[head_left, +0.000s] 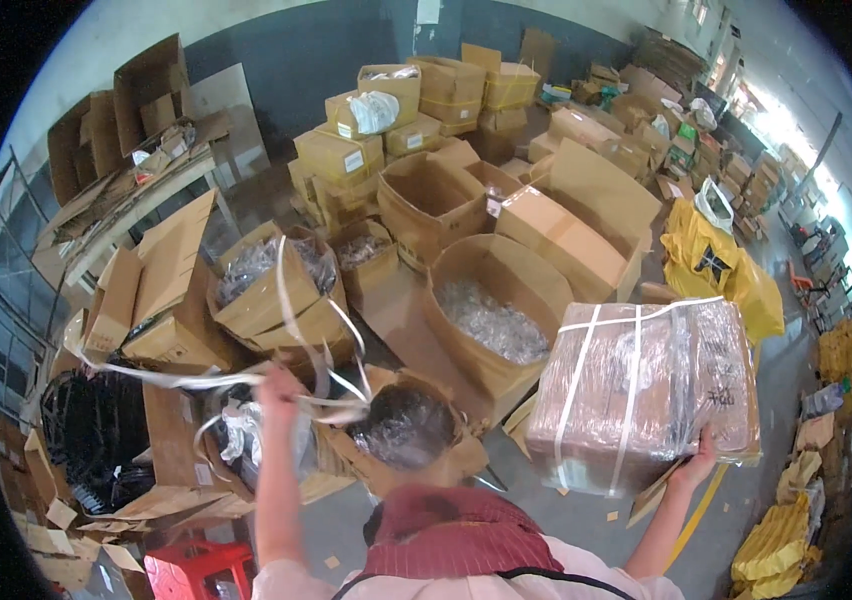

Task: The person wraps a cardboard box with plastic film and secures it with white plastic straps by hand while moving around other boxes on a floor.

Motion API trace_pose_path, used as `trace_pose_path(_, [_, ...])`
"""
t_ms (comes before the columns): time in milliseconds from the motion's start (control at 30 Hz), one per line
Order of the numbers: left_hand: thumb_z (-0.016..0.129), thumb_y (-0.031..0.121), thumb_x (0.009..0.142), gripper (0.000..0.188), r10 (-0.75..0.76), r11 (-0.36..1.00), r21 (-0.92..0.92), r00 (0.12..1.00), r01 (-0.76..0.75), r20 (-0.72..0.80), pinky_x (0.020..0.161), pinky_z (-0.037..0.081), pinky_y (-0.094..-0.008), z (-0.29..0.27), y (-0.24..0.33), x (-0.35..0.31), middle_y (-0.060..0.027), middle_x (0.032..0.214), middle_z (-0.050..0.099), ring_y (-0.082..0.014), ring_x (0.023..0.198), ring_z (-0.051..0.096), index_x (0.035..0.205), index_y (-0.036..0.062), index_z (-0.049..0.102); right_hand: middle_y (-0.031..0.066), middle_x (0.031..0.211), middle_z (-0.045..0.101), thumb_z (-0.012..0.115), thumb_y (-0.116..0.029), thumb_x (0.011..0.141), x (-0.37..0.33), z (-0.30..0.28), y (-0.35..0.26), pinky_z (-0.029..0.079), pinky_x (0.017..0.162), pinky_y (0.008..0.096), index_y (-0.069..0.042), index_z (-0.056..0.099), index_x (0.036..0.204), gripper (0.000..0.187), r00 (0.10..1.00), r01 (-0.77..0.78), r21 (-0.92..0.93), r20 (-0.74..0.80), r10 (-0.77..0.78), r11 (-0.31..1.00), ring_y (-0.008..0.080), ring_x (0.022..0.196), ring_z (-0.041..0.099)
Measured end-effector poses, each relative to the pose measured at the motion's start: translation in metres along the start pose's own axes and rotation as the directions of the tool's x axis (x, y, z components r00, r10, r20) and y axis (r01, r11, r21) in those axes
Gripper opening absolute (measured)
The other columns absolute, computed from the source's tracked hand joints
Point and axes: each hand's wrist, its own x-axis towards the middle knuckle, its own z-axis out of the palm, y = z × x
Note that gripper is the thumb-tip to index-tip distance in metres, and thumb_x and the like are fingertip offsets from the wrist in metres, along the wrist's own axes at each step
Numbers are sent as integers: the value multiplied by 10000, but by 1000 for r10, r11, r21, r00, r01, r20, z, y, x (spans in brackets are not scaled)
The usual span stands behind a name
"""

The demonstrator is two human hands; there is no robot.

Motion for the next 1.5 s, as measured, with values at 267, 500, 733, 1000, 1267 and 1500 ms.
trace_pose_path(267, [413, 388, 993, 528, -509, 814, 461, 817, 354, 272, 950, 437, -411, 159, -215, -52, -120, 1392, 439, -236, 1209, 445, 1418, 78, 370, 120, 1215, 598, 548, -246, 944, -33, 16, -35, 463, 940, 376, 59, 551, 1229, 418, 1000, 9, 16, 19, -9, 1000, 243, 1082, 587])
trace_pose_path(500, [388, 305, 1006, 546, -301, 859, 503, 889, 96, 344, 1044, 299, -316, 213, -255, -74, -103, 1448, 352, -198, 1255, 382, 1490, 121, 214, 169, 1241, 572, 537, -256, 945, -15, 25, 1, 458, 951, 389, 118, 505, 1247, 482, 987, -33, -138, 151, 53, 990, 273, 1106, 576])
trace_pose_path(733, [529, 172, 916, 103, -459, 785, 407, 880, 467, -124, 639, 363, -248, 101, -247, -129, 30, 729, 475, -101, 653, 433, 906, 71, 546, 115, 1164, 608, 547, -279, 941, 21, 32, 48, 455, 948, 386, 29, 546, 1226, 419, 929, -271, -97, 233, 287, 958, 249, 1062, 581])
trace_pose_path(1000, [476, 220, 849, 183, 264, 963, 188, 818, -193, -510, 442, 276, -256, -35, 0, -233, 53, 568, 372, -101, 479, 353, 679, 154, 478, 115, 1170, 592, 575, -280, 908, 27, -11, 83, 439, 946, 368, 22, 539, 1226, 441, 888, -348, -263, 215, 407, 900, 253, 1042, 575])
trace_pose_path(1267, [548, 318, 951, 336, 696, 569, 416, 146, -709, -703, 412, 220, -247, -213, 190, -679, 73, 554, 268, -52, 452, 255, 675, 195, 400, 130, 1242, 542, 554, -297, 928, -88, -40, 157, 397, 964, 355, 53, 501, 1266, 490, 844, -19, -362, 494, 209, 932, 230, 1095, 524])
trace_pose_path(1500, [587, 171, 853, 144, 271, 841, 359, -259, -405, -927, 404, 261, -294, -285, -100, -1059, 46, 539, 329, -113, 443, 345, 746, 140, 496, 229, 1079, 654, 607, -428, 882, -252, -56, 96, 449, 857, 392, 66, 653, 1068, 529, 678, 537, -651, 712, 185, 536, 313, 940, 609])
